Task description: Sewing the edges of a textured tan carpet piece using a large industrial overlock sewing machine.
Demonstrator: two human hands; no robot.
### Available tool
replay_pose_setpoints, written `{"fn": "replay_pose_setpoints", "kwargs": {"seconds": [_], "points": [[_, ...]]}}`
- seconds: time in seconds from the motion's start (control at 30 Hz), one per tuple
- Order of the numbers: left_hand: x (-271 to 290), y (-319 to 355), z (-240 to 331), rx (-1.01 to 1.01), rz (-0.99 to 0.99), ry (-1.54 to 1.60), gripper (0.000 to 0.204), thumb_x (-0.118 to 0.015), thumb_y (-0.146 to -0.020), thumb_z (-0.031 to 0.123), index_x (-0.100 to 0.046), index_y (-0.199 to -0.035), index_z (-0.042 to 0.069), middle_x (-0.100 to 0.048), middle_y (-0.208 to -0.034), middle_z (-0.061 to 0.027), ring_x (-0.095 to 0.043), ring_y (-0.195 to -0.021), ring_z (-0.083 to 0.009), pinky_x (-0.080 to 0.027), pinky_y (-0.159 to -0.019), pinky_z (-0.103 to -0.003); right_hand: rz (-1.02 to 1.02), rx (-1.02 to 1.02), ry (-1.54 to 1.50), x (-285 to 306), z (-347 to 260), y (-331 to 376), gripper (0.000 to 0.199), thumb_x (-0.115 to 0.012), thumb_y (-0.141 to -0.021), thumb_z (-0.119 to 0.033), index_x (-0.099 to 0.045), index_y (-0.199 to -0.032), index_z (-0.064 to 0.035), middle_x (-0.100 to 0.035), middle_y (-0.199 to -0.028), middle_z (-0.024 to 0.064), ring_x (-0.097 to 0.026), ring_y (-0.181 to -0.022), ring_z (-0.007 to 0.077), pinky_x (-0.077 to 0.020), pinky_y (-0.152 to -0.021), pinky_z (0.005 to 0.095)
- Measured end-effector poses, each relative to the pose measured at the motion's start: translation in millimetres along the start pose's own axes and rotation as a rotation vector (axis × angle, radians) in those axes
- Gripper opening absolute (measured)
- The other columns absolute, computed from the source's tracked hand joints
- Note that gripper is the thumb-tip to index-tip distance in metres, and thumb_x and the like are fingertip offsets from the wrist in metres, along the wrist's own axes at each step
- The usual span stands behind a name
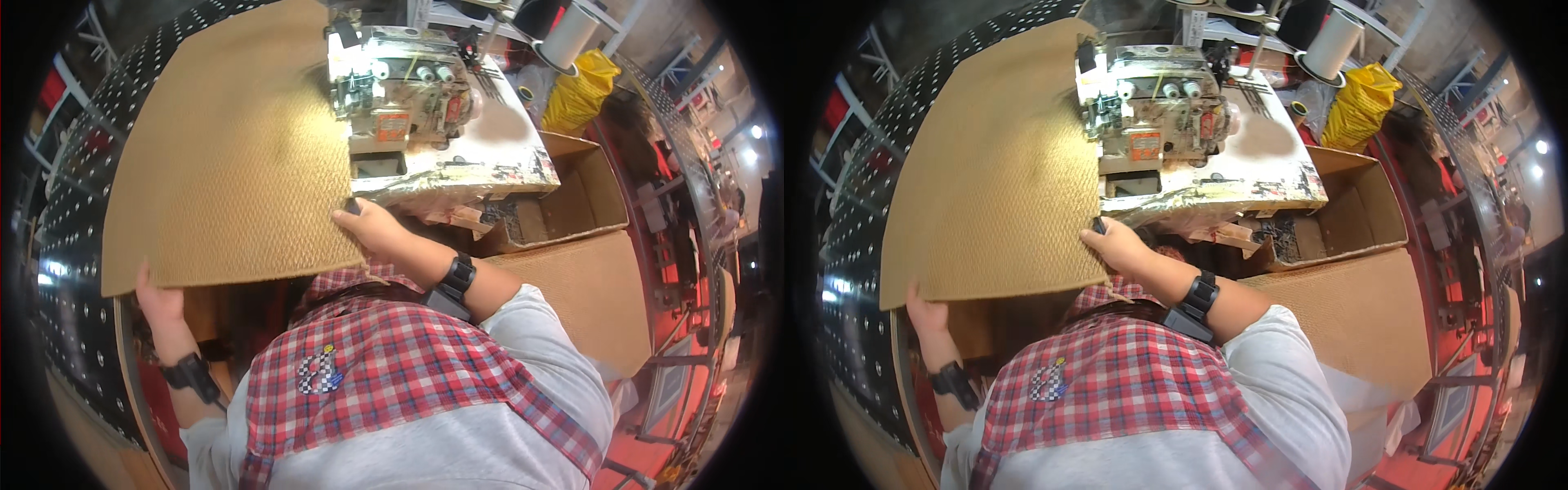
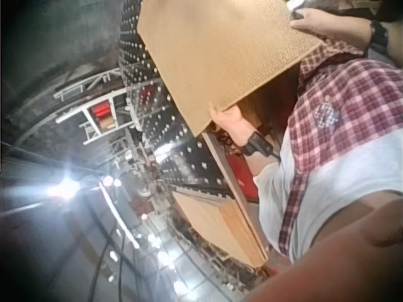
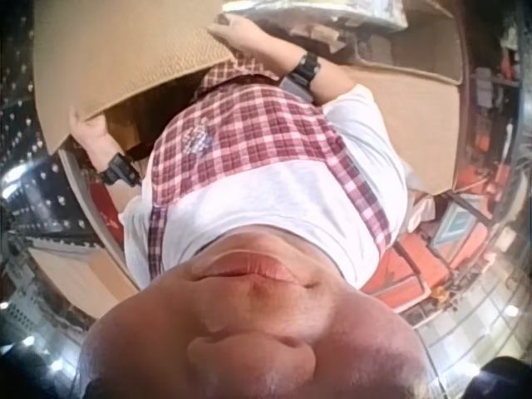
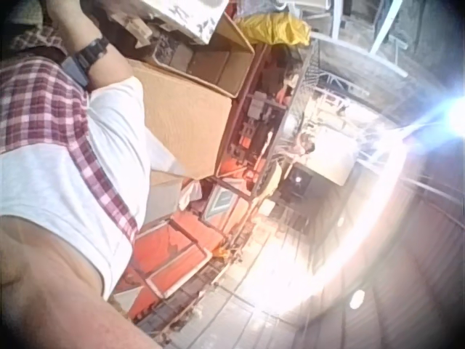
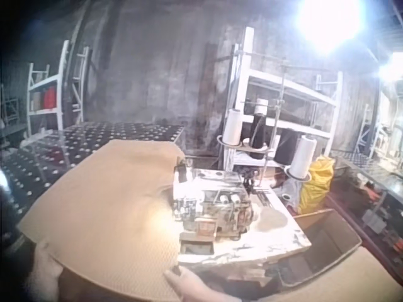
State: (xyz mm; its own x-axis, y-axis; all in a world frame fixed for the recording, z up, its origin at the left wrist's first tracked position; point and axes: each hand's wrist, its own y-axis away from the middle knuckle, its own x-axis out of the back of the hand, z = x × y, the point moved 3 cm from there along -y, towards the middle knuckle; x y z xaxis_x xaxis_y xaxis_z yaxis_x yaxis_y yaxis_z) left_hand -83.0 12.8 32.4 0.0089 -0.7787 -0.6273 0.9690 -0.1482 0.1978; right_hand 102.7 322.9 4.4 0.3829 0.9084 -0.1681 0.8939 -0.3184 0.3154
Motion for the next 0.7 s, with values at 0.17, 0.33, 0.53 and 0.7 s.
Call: {"fn": "replay_pose_setpoints", "kwargs": {"seconds": [0.17, 0.33, 0.53, 0.7], "points": [[-22.5, -36.7, 2.1, 0.028, -0.017, -0.032, 0.038, -0.045, -0.080, 0.004, -0.038, -0.117, -0.001, -0.046, -0.117, -0.0124, -0.046, -0.107, -0.0258, -0.040, -0.089, -0.040, 0.043, -0.034, 0.074, 11.9, 2.1, -15.9, 0.027, -0.051, -0.084, -0.021, -0.050, -0.098, 0.0009, -0.055, -0.078, 0.0053, -0.050, -0.062, 0.0095, -0.0420, -0.052, 0.0251], [-38.3, -75.9, -3.0, 0.081, -0.072, -0.034, 0.036, -0.044, -0.078, -0.001, -0.040, -0.114, -0.001, -0.048, -0.114, -0.0111, -0.049, -0.103, -0.0249, -0.043, -0.086, -0.038, 0.051, 0.025, -0.037, 13.6, -3.9, -19.9, 0.021, -0.049, -0.085, -0.026, -0.048, -0.085, -0.0053, -0.047, -0.065, 0.0006, -0.045, -0.052, 0.0080, -0.0357, -0.043, 0.0216], [-57.1, -111.1, -4.8, 0.077, -0.059, -0.074, 0.037, -0.046, -0.077, -0.004, -0.040, -0.113, 0.003, -0.047, -0.112, -0.0102, -0.049, -0.102, -0.0244, -0.044, -0.085, -0.038, 0.210, 0.132, 0.153, 61.3, 29.1, -2.1, 0.021, -0.049, -0.085, -0.025, -0.052, -0.089, -0.0050, -0.054, -0.066, 0.0034, -0.047, -0.051, 0.0083, -0.0375, -0.044, 0.0216], [-73.5, -138.2, -10.0, 0.053, -0.084, -0.112, 0.038, -0.046, -0.077, -0.004, -0.040, -0.113, 0.003, -0.047, -0.112, -0.0103, -0.049, -0.102, -0.0249, -0.045, -0.084, -0.038, 0.709, 0.023, 0.287, 176.8, 137.8, 4.1, 0.014, -0.050, -0.083, -0.016, -0.053, -0.087, -0.0037, -0.056, -0.067, 0.0049, -0.048, -0.052, 0.0096, -0.0395, -0.048, 0.0224]]}}
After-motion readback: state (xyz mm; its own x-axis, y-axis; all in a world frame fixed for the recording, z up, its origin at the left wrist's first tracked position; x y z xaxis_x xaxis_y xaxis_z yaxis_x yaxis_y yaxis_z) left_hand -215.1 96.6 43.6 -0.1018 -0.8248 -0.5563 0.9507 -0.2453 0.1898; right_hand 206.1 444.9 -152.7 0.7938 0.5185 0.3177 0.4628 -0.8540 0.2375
